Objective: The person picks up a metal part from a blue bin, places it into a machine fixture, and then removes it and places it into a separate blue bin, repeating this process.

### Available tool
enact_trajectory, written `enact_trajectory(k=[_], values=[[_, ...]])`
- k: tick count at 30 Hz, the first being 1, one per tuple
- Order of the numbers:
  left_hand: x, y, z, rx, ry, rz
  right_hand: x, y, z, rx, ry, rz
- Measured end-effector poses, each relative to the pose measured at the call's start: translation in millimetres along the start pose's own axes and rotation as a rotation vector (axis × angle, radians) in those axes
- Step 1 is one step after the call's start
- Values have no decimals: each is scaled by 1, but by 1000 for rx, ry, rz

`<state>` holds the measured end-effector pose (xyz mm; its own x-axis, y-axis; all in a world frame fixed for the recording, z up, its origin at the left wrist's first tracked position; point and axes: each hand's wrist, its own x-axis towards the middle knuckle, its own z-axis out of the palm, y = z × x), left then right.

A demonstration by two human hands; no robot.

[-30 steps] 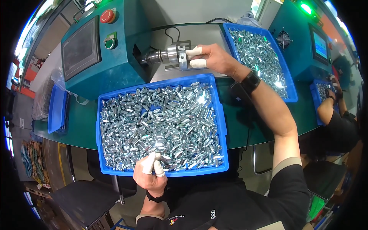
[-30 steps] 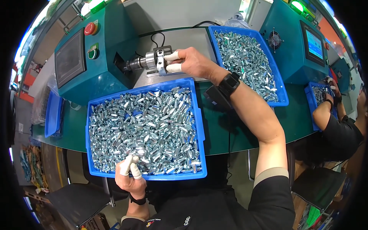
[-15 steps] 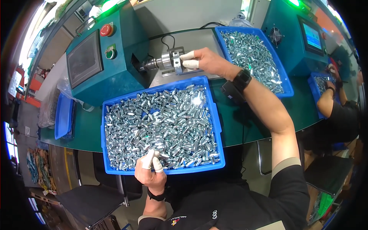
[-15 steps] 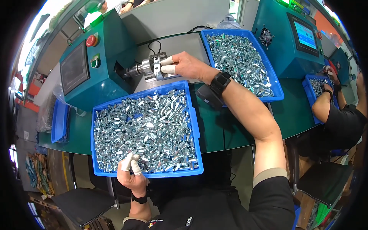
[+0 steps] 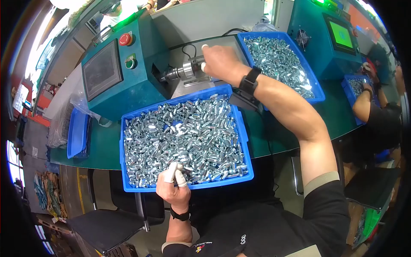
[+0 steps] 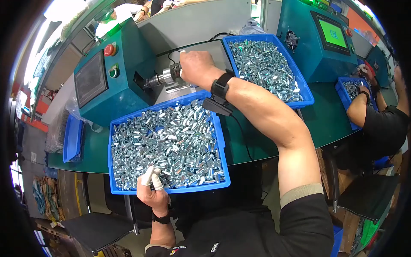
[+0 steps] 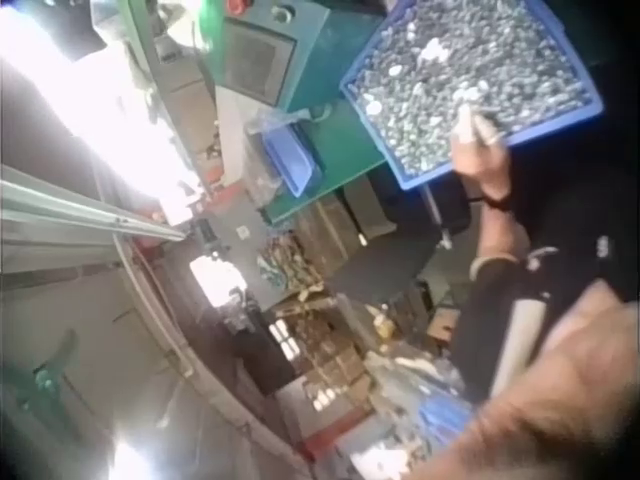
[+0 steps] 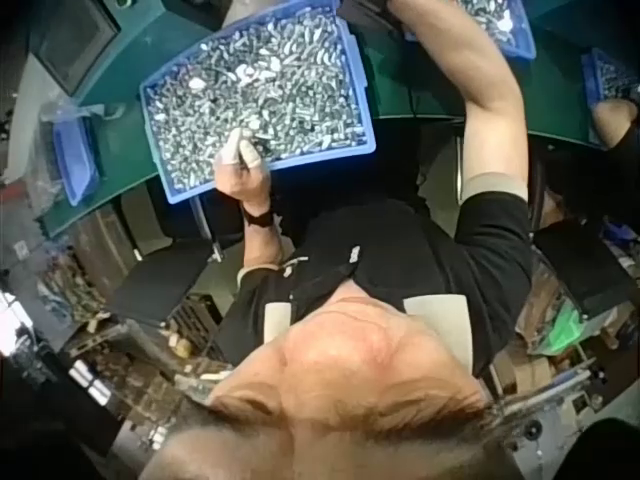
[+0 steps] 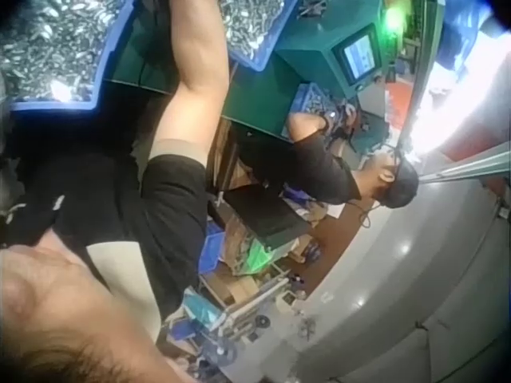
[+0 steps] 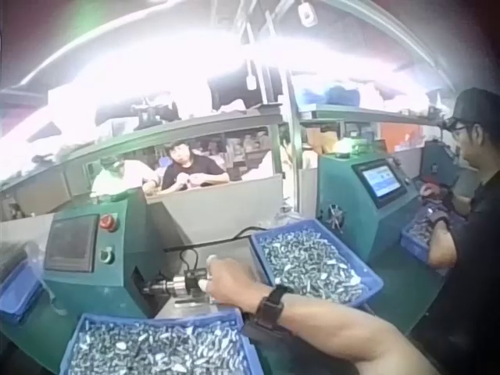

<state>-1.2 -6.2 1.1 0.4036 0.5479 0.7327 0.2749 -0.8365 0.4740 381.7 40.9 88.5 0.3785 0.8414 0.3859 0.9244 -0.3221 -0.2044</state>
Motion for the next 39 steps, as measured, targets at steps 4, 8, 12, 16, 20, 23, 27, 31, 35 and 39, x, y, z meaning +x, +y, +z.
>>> enact_trajectory(k=[4,8,12,16,20,23,27,31,35,39], values=[[0,1,-1,-6,20,-2,-1,0,-18,-74,17,32],[0,-2,-3,-37,14,8,-28,79,-37,-218,-8,129],[5,-1,-4,-30,11,20,-62,117,-60,-466,-92,292],[4,-3,-5,1,6,11,-88,90,-40,-114,30,-172],[1,-5,-1,-8,3,14,-95,27,-9,200,-198,-410],[1,-3,-1,-1,4,9,-95,5,1,255,-269,-560],[1,-2,-2,-3,7,-5,-89,-3,7,96,-325,-597],[0,-3,-3,-17,3,-13,-94,-5,7,151,-320,-533],[2,-4,-5,-23,2,-8,-93,-11,1,73,-367,-563],[2,-4,-4,-26,7,-3,-94,-18,1,54,-424,-524]])
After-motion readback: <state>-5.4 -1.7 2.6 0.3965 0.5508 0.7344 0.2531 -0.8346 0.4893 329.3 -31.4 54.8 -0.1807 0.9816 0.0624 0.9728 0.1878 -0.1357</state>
